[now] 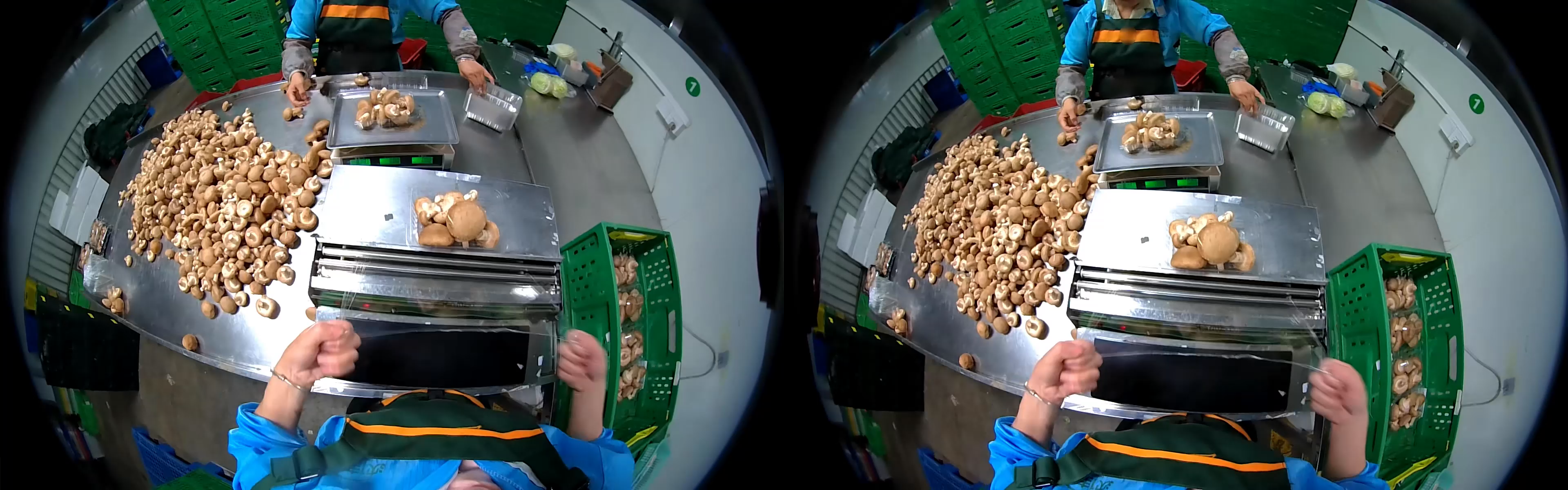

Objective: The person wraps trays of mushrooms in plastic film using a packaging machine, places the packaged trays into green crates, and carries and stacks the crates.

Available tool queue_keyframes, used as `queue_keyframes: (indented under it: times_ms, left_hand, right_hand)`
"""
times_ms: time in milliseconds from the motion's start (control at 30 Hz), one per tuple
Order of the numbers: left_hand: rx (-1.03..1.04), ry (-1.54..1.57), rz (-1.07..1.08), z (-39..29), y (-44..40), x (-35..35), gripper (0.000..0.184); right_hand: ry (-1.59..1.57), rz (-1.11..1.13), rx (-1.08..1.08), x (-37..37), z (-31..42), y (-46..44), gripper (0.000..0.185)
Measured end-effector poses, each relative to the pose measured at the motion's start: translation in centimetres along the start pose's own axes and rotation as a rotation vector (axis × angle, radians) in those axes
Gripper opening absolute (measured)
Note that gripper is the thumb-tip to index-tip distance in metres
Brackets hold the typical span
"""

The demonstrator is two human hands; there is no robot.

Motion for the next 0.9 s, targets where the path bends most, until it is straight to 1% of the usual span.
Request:
queue_keyframes:
  times_ms: [33, 100, 167, 200, 233, 267, 300, 333, 367, 400, 433, 467, 500, 533, 600, 633, 667, 700, 733, 767, 800, 833, 900]
  left_hand:
    - [0.112, -0.089, 0.209, -1.6, -0.3, 2.8, 0.035]
    - [0.680, -0.331, 0.371, -8.1, -1.9, 7.6, 0.040]
    - [0.854, -0.258, 0.237, -14.6, -5.9, 9.5, 0.035]
    - [0.930, -0.292, 0.047, -17.2, -9.0, 8.8, 0.030]
    - [1.042, -0.490, 0.111, -19.6, -13.3, 5.5, 0.031]
    - [1.034, -0.581, -0.126, -19.7, -16.7, 3.9, 0.030]
    - [1.054, -1.280, -0.393, -20.0, -19.7, 0.9, 0.025]
    - [1.277, -1.790, -0.397, -19.0, -22.2, -0.3, 0.022]
    - [1.220, -1.953, -0.396, -17.3, -24.2, -2.7, 0.023]
    - [0.932, -1.739, -0.351, -16.3, -24.5, -3.6, 0.024]
    - [0.543, -1.788, -0.435, -15.1, -25.2, -5.4, 0.027]
    - [0.508, -1.571, -0.296, -14.5, -24.9, -5.5, 0.027]
    - [0.456, -1.351, -0.154, -14.0, -24.5, -5.4, 0.029]
    - [0.356, -1.262, -0.100, -13.9, -24.0, -5.1, 0.030]
    - [0.147, -1.065, 0.012, -12.9, -22.8, -4.3, 0.036]
    - [0.147, -1.147, 0.121, -12.6, -22.1, -3.5, 0.054]
    - [0.032, -1.115, 0.120, -12.2, -21.0, -3.0, 0.059]
    - [-0.081, -1.080, 0.119, -11.7, -19.3, -1.8, 0.064]
    - [-0.051, -1.087, 0.058, -11.1, -19.1, -1.7, 0.070]
    - [-0.051, -1.076, 0.018, -11.1, -18.8, -1.6, 0.069]
    - [-0.032, -1.112, 0.028, -11.0, -18.1, -1.0, 0.066]
    - [-0.014, -1.149, 0.037, -11.0, -17.3, -0.5, 0.064]
    - [0.041, -1.151, 0.081, -10.7, -14.1, 3.1, 0.061]
  right_hand:
    - [-0.227, 0.360, 0.201, 3.1, -0.2, 0.2, 0.024]
    - [-0.014, 0.490, -0.158, 7.3, 4.0, -2.1, 0.026]
    - [0.324, 0.368, -0.512, 11.0, 10.2, -7.3, 0.018]
    - [0.253, 0.218, -0.703, 11.0, 12.2, -11.3, 0.015]
    - [0.204, 0.050, -0.888, 10.9, 13.9, -15.0, 0.012]
    - [0.333, 0.101, -0.899, 7.9, 16.7, -18.2, 0.014]
    - [0.938, -0.143, -1.027, 4.1, 18.9, -21.3, 0.016]
    - [1.563, -0.322, -0.998, 2.2, 17.9, -23.3, 0.014]
    - [2.117, -0.225, -0.895, 0.4, 16.3, -24.9, 0.019]
    - [2.706, -0.061, -0.892, -2.7, 15.4, -26.4, 0.023]
    - [2.143, -0.370, -0.195, -2.8, 14.4, -26.1, 0.022]
    - [1.743, -0.503, -0.208, -3.1, 14.2, -25.1, 0.022]
    - [1.545, -0.388, -0.125, -4.7, 14.7, -24.8, 0.023]
    - [1.449, -0.331, -0.088, -4.4, 14.3, -24.0, 0.032]
    - [1.162, -0.409, 0.037, -3.7, 13.7, -21.9, 0.043]
    - [1.014, -0.444, 0.093, -3.3, 12.9, -20.9, 0.049]
    - [1.054, -0.412, 0.208, -2.6, 11.8, -20.5, 0.060]
    - [1.062, -0.459, 0.204, -2.7, 11.6, -20.2, 0.060]
    - [1.067, -0.510, 0.204, -3.0, 11.3, -19.7, 0.060]
    - [1.073, -0.562, 0.204, -3.2, 11.0, -19.1, 0.060]
    - [1.144, -0.529, 0.174, -2.7, 10.5, -18.7, 0.061]
    - [1.114, -0.532, 0.151, -2.0, 9.9, -18.0, 0.060]
    - [1.052, -0.545, 0.102, -0.2, 8.3, -15.5, 0.058]
Point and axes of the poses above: each hand's wrist, its own y-axis away from the middle knuckle, its own x-axis out of the palm, z = x × y, the point moved 5 cm from there along -y, towards the middle knuckle, and after that the axes turned 10 degrees about -y, right-handed, at the moved point
